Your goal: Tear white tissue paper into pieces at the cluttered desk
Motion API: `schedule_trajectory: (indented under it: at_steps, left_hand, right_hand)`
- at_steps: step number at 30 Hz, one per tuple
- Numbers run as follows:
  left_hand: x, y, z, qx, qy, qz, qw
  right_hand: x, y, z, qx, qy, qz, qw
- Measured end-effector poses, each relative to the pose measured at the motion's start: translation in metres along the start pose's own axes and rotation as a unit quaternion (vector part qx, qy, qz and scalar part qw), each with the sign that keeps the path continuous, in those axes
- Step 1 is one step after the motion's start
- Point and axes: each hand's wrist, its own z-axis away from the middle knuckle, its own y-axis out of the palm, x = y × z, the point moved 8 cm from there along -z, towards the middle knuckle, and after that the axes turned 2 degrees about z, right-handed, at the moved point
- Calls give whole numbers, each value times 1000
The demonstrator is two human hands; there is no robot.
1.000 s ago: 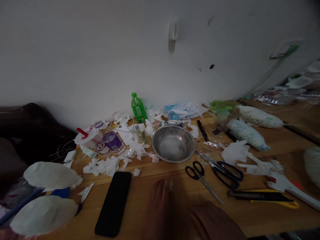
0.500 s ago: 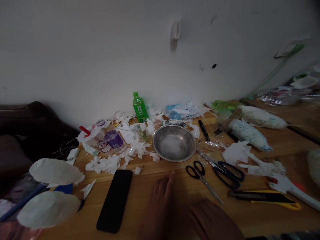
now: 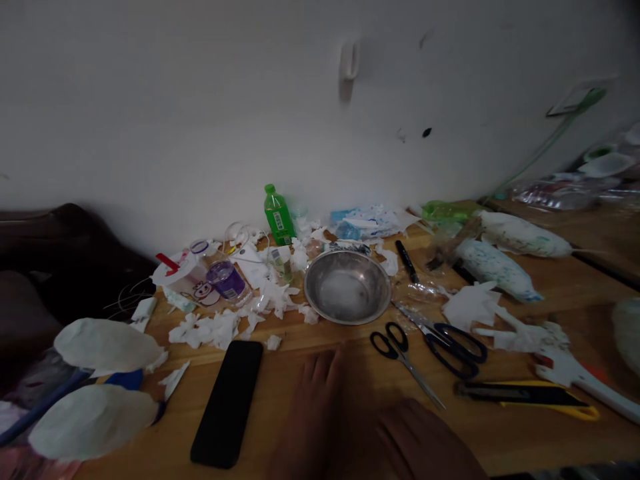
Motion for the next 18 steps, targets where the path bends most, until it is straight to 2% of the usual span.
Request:
schedule_trajectory:
  at_steps: [4,9,14,18]
  left_hand:
    - [20,-11,-19,-39,-43,41,997]
    - [33,-15,-40,-63,-35,56,996]
    - [27,-12,-44,-74,-7,59,995]
    - [16,-13,-45,-81,14,73,994]
  right_hand:
    - [-4,6,4,0,21,-9,1000]
    - [-8,12,7,-15,40,-19,999]
    - [-9,12,8,-10,44,-21,999]
    - [-8,8,9,-5,17,-12,1000]
